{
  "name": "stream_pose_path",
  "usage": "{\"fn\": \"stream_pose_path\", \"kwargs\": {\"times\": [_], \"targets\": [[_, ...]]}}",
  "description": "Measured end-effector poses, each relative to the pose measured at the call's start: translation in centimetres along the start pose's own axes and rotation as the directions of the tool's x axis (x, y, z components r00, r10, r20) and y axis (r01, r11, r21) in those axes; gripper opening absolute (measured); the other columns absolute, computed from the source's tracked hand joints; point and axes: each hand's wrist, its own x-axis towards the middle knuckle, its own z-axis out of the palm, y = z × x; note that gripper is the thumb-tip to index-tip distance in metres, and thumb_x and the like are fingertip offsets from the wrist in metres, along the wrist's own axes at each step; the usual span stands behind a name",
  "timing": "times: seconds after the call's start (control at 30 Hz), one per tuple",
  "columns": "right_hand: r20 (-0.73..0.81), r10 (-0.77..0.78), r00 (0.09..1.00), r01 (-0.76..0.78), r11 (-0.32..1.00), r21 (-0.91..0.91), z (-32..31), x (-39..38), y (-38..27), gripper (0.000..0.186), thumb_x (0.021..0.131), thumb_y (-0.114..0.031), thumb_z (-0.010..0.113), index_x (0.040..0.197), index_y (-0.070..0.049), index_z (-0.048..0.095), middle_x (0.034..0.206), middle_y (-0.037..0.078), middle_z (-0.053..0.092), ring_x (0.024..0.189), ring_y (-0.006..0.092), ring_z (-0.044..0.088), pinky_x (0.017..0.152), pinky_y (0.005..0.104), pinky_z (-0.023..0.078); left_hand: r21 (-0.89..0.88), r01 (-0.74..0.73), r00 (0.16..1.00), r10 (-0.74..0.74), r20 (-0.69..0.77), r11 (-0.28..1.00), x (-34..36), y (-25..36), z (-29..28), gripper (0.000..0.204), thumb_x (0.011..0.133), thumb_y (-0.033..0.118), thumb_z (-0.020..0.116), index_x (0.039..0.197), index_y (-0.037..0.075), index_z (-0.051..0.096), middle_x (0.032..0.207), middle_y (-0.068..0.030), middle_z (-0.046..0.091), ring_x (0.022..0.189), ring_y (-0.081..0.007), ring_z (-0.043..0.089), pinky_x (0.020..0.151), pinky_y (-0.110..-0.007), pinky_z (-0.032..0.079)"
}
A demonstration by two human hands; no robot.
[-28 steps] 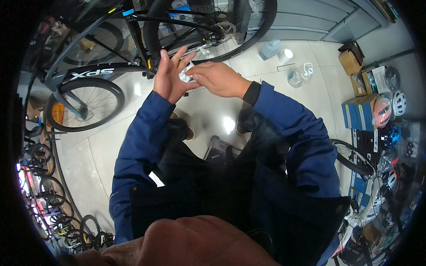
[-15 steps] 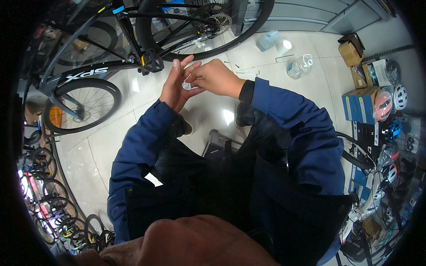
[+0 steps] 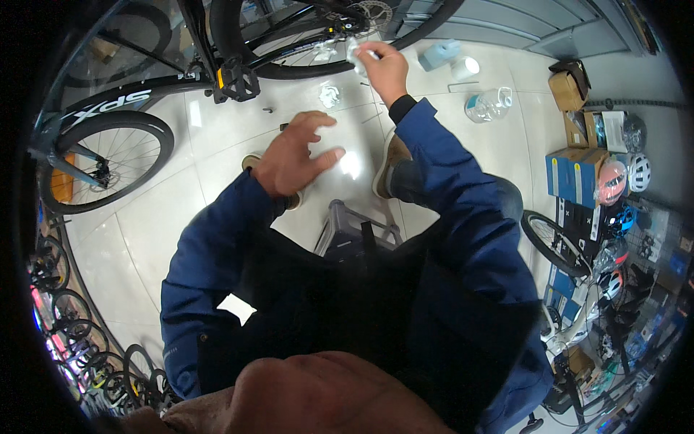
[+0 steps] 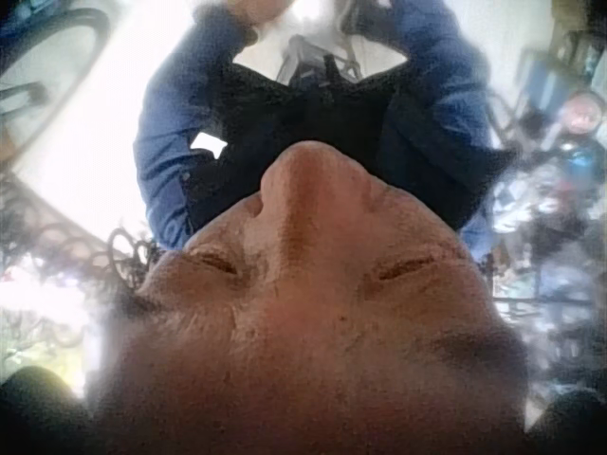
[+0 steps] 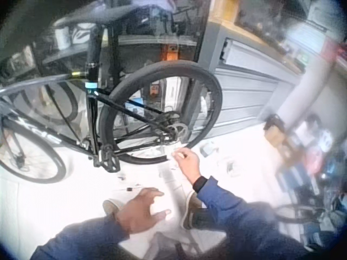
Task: The person adjusts the rear derailleur of a bicycle mounted on a stand using a yellow-handled tool and a hex key. They then wipe the derailleur and surrounding area with a white cloth and a liquid from a bottle.
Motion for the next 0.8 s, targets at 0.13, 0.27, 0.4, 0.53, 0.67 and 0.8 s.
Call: {"fn": "stream_pose_path", "kwargs": {"times": [0.13, 0.27, 0.4, 0.53, 0.67, 0.8], "targets": [[-0.329, -0.216, 0.919, 0.193, 0.976, -0.103, 4.2, 2.1, 0.3, 0.016, 0.084, -0.016, 0.081, 0.098, -0.009, 0.08, 0.094, 0.008, 0.073, 0.088, 0.0205, 0.068, 0.079, 0.0315, 0.053, 0.126, 0.008, 0.999, -0.013, 0.041, 0.992, -1.0, 0.1, -0.9, 0.052, 0.091, 0.032, 0.074, 0.129, 0.002, 0.055, 0.139, -0.0272, 0.053, 0.118, -0.0472, 0.061, 0.098, -0.046, 0.052], [-0.255, -0.439, 0.862, 0.368, 0.886, -0.282, 7.6, 2.1, 0.0, 0.03, 0.083, -0.01, 0.08, 0.113, -0.011, 0.076, 0.107, 0.012, 0.067, 0.101, 0.0302, 0.065, 0.088, 0.0363, 0.053, 0.115, 0.103, 0.989, -0.115, 0.098, 0.988, -0.9, 1.1, -2.5, 0.05, 0.092, 0.032, 0.073, 0.129, 0.002, 0.056, 0.139, -0.0272, 0.054, 0.114, -0.0476, 0.063, 0.095, -0.047, 0.054], [-0.242, -0.411, 0.879, 0.332, 0.891, -0.31, 7.9, 2.5, 0.7, 0.033, 0.083, -0.011, 0.082, 0.115, -0.012, 0.073, 0.107, 0.011, 0.065, 0.1, 0.0307, 0.064, 0.085, 0.0377, 0.053, 0.105, 0.138, 0.983, -0.149, 0.107, 0.985, -0.8, 1.8, -3.6, 0.05, 0.093, 0.033, 0.074, 0.128, 0.001, 0.057, 0.138, -0.027, 0.055, 0.114, -0.047, 0.064, 0.095, -0.048, 0.054], [-0.158, -0.533, 0.831, 0.432, 0.798, -0.421, 7.0, 4.0, 1.2, 0.033, 0.081, -0.016, 0.086, 0.112, -0.013, 0.073, 0.106, 0.009, 0.065, 0.091, 0.0263, 0.064, 0.077, 0.0346, 0.054, 0.11, 0.204, 0.962, -0.22, 0.161, 0.973, -1.1, 2.3, -4.1, 0.051, 0.093, 0.033, 0.075, 0.129, 0.001, 0.059, 0.138, -0.026, 0.056, 0.116, -0.0454, 0.065, 0.096, -0.047, 0.055], [-0.062, -0.67, 0.74, 0.558, 0.663, -0.499, 6.4, 5.0, 0.9, 0.024, 0.083, -0.012, 0.082, 0.106, -0.009, 0.074, 0.1, 0.009, 0.067, 0.092, 0.0281, 0.065, 0.076, 0.0362, 0.054, 0.128, 0.209, 0.959, -0.229, 0.169, 0.969, -1.2, 2.5, -4.2, 0.052, 0.092, 0.033, 0.076, 0.13, 0.001, 0.06, 0.139, -0.0252, 0.056, 0.116, -0.0444, 0.066, 0.096, -0.046, 0.056], [-0.063, -0.664, 0.745, 0.575, 0.688, -0.444, 6.2, 5.5, 0.5, 0.015, 0.084, -0.009, 0.079, 0.098, -0.008, 0.074, 0.095, 0.009, 0.068, 0.082, 0.0268, 0.066, 0.069, 0.0336, 0.053, 0.143, 0.236, 0.946, -0.261, 0.19, 0.961, -1.1, 2.5, -4.2, 0.053, 0.091, 0.034, 0.077, 0.129, 0.001, 0.061, 0.139, -0.0253, 0.057, 0.116, -0.044, 0.066, 0.096, -0.046, 0.056]]}}
